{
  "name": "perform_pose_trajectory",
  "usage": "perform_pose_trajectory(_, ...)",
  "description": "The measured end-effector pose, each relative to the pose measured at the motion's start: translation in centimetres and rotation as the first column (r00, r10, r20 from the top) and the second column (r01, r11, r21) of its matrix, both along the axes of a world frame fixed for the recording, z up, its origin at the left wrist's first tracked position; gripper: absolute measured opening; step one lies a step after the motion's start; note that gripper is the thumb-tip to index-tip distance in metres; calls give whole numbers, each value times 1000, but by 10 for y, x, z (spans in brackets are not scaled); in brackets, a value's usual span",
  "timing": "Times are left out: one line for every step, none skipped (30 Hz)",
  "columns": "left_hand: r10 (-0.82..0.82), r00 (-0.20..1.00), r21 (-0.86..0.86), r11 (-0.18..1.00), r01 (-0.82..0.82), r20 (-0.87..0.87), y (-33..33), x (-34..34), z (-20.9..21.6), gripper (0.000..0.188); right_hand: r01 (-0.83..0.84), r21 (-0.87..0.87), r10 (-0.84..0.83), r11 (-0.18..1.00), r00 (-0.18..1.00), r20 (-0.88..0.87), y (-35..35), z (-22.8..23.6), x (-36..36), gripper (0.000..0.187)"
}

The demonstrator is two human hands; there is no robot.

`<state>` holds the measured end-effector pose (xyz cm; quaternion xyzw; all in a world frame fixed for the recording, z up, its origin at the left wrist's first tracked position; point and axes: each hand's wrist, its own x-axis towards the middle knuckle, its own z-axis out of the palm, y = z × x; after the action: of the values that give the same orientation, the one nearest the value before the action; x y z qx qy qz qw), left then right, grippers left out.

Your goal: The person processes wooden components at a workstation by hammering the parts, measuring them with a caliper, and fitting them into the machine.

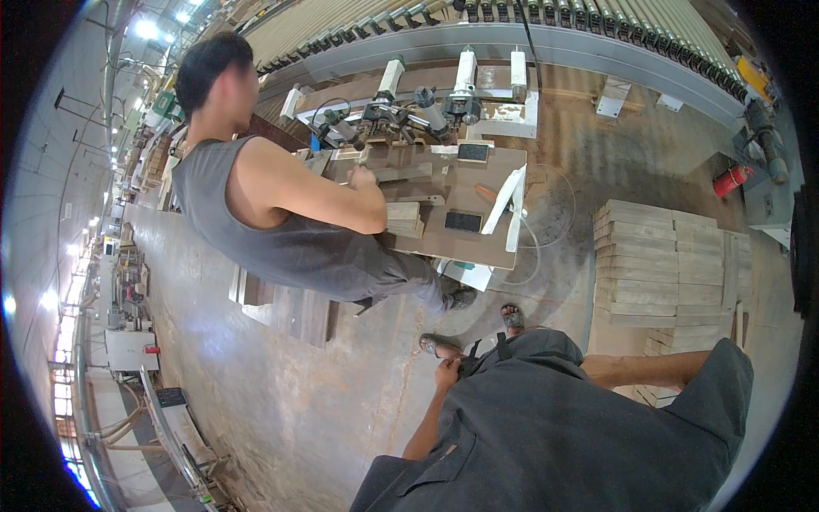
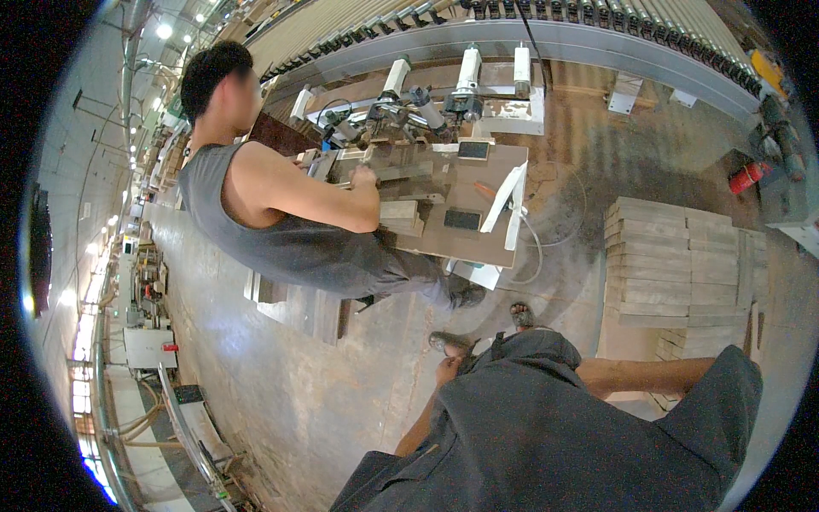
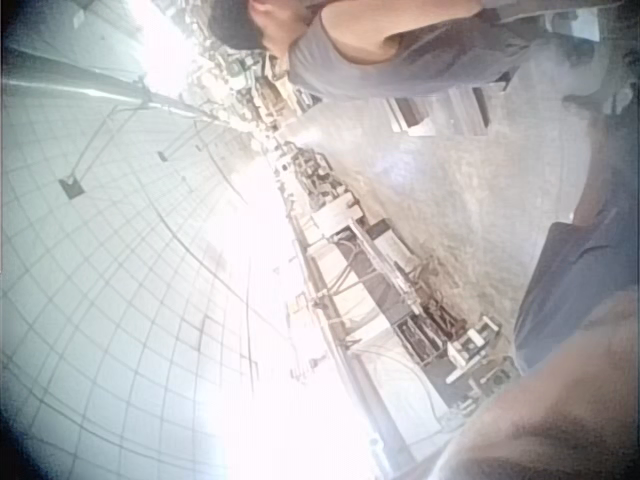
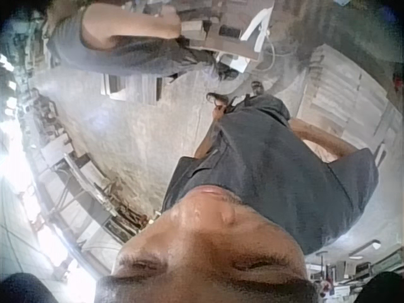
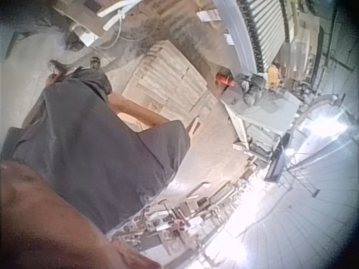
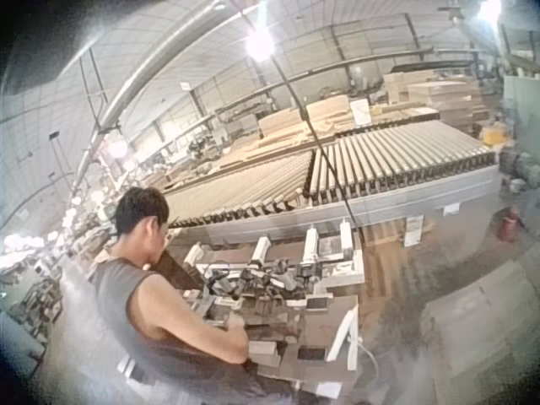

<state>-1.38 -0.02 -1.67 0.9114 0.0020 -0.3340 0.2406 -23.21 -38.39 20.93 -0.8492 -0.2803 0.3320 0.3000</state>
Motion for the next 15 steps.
perform_pose_trajectory(4,1000,10,1000,-4,-2,1,0,0,44,6,14,-6,1000,1000,-4,0,2,1,21)
perform_pose_trajectory(4,1000,10,1000,-4,-2,0,0,0,44,7,13,-7,1000,1000,-5,0,2,0,21)
perform_pose_trajectory(-1,1000,-5,1000,1,-4,0,0,0,43,30,-20,-31,999,998,-60,1,1,0,24)
perform_pose_trajectory(-6,1000,-19,1000,6,-6,0,0,0,43,52,-55,-58,997,992,-113,2,1,-1,27)
perform_pose_trajectory(-7,1000,-19,1000,7,-7,0,0,0,43,52,-56,-58,997,992,-114,2,2,-1,27)
perform_pose_trajectory(-15,1000,-13,1000,15,-6,0,0,1,42,51,-54,-57,997,992,-113,2,3,0,27)
perform_pose_trajectory(-24,1000,-7,1000,24,-5,0,-1,1,42,51,-52,-56,997,992,-112,2,3,0,27)
perform_pose_trajectory(-21,1000,-6,1000,20,-4,2,-1,-1,42,47,-51,-53,998,992,-111,3,2,0,27)
perform_pose_trajectory(-18,1000,-7,1000,18,4,4,-2,-3,42,36,-52,-41,998,994,-101,3,1,0,27)
perform_pose_trajectory(-15,1000,-8,1000,15,13,6,-2,-4,42,25,-54,-30,998,996,-90,3,0,0,27)
perform_pose_trajectory(-19,1000,-8,1000,19,10,3,-2,-1,42,29,-54,-34,998,995,-92,4,0,0,27)
perform_pose_trajectory(-20,1000,-1,1000,20,10,0,-2,3,41,41,-47,-45,998,996,-83,4,1,-1,26)
perform_pose_trajectory(-21,1000,7,1000,21,9,-3,-2,7,41,54,-41,-56,998,996,-74,4,2,-1,25)
perform_pose_trajectory(-17,1000,8,1000,17,10,-1,-3,5,41,50,-40,-53,998,996,-73,4,7,2,25)
perform_pose_trajectory(-6,1000,-7,1000,6,-2,0,-3,4,40,61,-21,-63,998,995,-78,3,14,5,25)
